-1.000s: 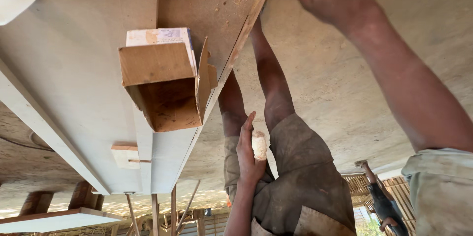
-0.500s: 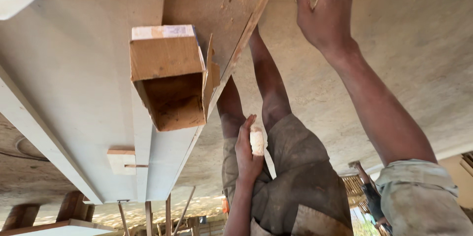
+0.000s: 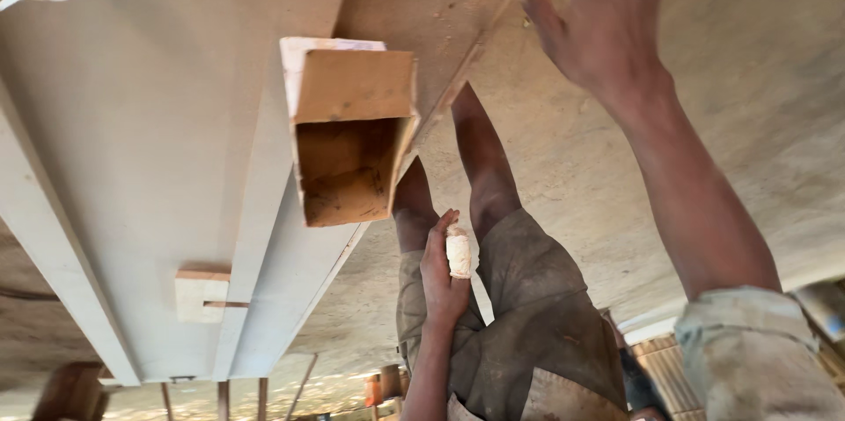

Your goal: The person works on a long wooden plank on a workbench, applying liquid from a white squeeze bottle along the plank and wiping the surface with a cloth. They repeatedly reach into a cardboard box on the bench and handle small pieces of wood while treating the plank surface.

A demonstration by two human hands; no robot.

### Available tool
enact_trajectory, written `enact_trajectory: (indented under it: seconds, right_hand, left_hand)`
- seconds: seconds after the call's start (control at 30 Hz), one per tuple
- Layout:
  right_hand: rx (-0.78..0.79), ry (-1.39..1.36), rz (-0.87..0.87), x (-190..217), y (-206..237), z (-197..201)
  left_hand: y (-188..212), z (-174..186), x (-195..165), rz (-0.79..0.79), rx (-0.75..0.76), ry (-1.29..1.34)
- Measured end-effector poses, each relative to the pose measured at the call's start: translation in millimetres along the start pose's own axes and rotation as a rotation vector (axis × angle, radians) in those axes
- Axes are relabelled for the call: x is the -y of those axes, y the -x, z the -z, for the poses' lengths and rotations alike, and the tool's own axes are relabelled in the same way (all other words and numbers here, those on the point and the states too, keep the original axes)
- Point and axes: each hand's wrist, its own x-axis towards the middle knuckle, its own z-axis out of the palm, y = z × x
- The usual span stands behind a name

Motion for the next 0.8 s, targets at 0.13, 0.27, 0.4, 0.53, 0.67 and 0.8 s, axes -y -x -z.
enact_trajectory:
  seconds: [0.13, 0.27, 0.4, 0.53, 0.67, 0.8]
  right_hand:
    - [-0.08, -0.298, 0.154, 96.0, 8.2, 41.6]
    - [0.249, -0.22, 0.487, 191.5, 2.7, 19.1]
    - [0.638, 0.013, 0.297, 238.6, -15.3, -85.5]
    - [0.479, -0.085, 0.235, 242.8, 11.8, -138.0]
    - [0.347, -0.383, 0.236, 234.0, 13.3, -122.7]
    - [0.695, -0.09, 0.553, 232.0, 10.1, -69.1]
  left_hand:
    - [-2.8, 6.2, 7.7, -0.027, -0.023, 0.054]
    - [-3.0, 10.2, 17.5, 0.011, 0.045, 0.067]
    - [-2.0, 12.9, 20.8, -0.103, -0.065, 0.002]
    - [8.8, 11.8, 18.2, 0.06, -0.032, 0.058]
    - [13.5, 4.2, 33.1, -0.007, -0.023, -0.013]
    - [22.7, -1.7, 59.2, -0.095, -0.048, -0.153]
